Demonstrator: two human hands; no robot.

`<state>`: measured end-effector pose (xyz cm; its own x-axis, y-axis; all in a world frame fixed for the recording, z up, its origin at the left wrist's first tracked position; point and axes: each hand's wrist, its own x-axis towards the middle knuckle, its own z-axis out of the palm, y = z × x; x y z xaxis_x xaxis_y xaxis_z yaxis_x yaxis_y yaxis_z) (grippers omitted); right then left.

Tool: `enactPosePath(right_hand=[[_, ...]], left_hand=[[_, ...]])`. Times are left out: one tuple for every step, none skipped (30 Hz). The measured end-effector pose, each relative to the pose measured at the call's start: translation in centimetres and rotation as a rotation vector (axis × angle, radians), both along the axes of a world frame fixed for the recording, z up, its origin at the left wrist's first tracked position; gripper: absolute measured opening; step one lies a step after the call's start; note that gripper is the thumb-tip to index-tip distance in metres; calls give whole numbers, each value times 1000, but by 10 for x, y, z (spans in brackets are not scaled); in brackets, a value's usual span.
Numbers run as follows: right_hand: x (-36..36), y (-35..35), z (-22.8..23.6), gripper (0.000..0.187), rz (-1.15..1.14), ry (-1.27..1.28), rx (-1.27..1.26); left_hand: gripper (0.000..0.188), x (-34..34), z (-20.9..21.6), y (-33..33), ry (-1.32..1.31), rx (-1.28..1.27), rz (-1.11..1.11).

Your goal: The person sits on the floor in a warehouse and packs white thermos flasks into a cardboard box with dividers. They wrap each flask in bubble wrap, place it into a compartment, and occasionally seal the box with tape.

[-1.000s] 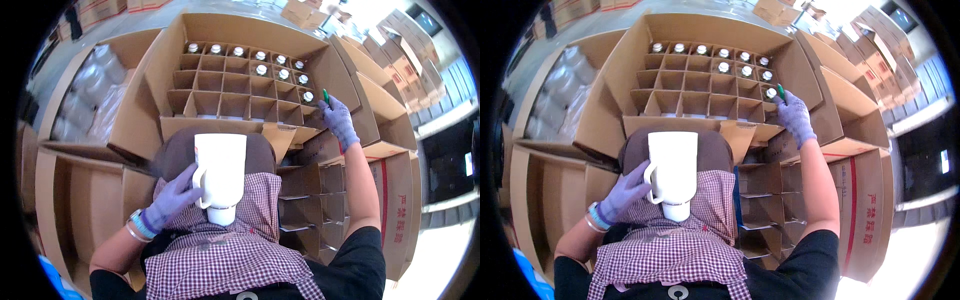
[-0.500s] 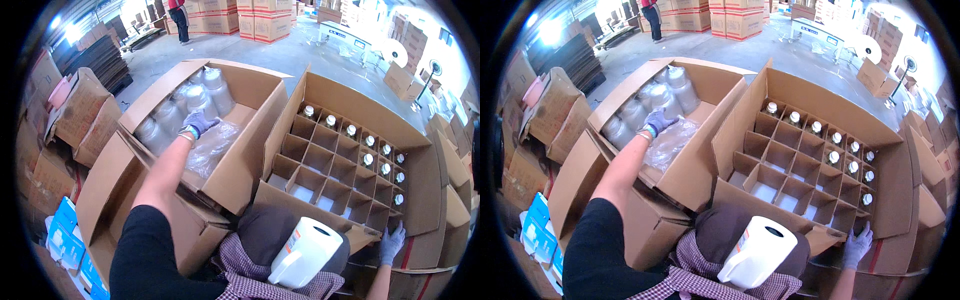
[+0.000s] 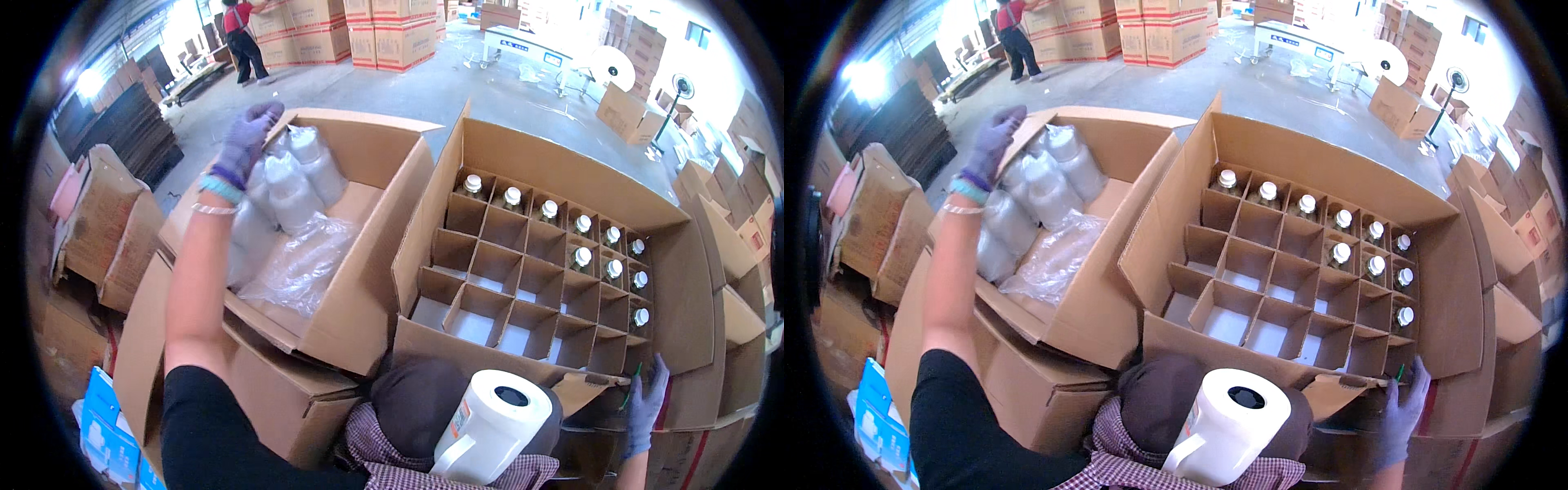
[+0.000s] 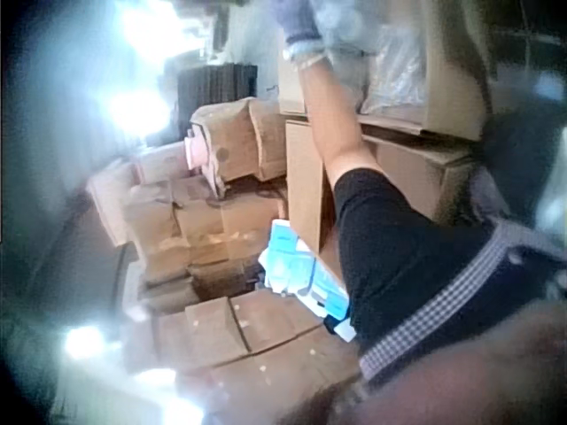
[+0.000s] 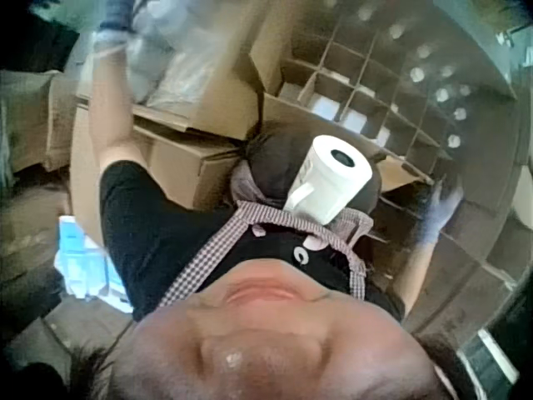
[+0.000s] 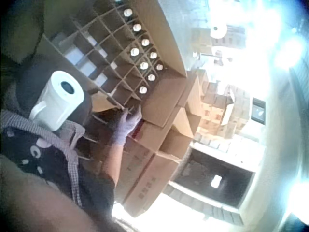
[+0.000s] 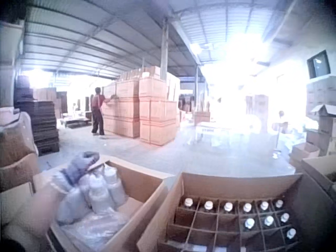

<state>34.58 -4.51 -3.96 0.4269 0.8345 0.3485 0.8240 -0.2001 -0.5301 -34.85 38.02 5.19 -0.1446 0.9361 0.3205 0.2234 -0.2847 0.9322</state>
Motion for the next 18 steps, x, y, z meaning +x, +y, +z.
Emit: enactPosePath(right_hand=[[-9,8,8,54,56,25,25],[-19,18,16,54,116,49,46],[-33,33,25,54,209,80,67],[-51,49,28,52,257,69,195],[-64,58,28,53,320,97,189],[-76,66,33,54,391,119,193],[-89,69,43,56,471,3,203],[-103,70,52,57,546,-113,215],[-110,62,58,59,545,-125,187],[-113,59,60,56,629,-102,184],[-107,51,58,55,619,-106,149],[-99,40,55,55,592,-113,103],[-91,31,52,54,548,-127,65],[-81,21,50,54,506,-134,24],[-67,22,42,53,526,-102,10],[-64,8,39,53,399,-110,-47],[-60,-5,37,53,310,-96,-78],[-54,-7,31,52,282,-45,-102]], left_hand=[[37,28,43,-36,69,120,-62],[34,55,85,-76,326,145,-24],[35,46,101,-92,356,141,-70],[35,35,111,-99,382,128,-123],[35,17,106,-93,419,127,-118],[34,-8,90,-83,453,134,-103],[34,-35,64,-65,455,131,-74],[33,-65,38,-54,538,47,23],[30,-36,9,-47,613,57,43],[26,-100,-39,-34,551,155,154],[26,-111,-75,-12,649,100,174],[26,-107,-106,7,784,23,170],[27,-111,-135,20,928,-62,161],[28,-116,-157,32,1049,-145,147],[34,-172,-160,23,1114,-361,271],[37,-106,-192,55,1109,-371,223],[39,-68,-204,67,1116,-343,264],[42,-70,-205,63,1151,-345,364]])
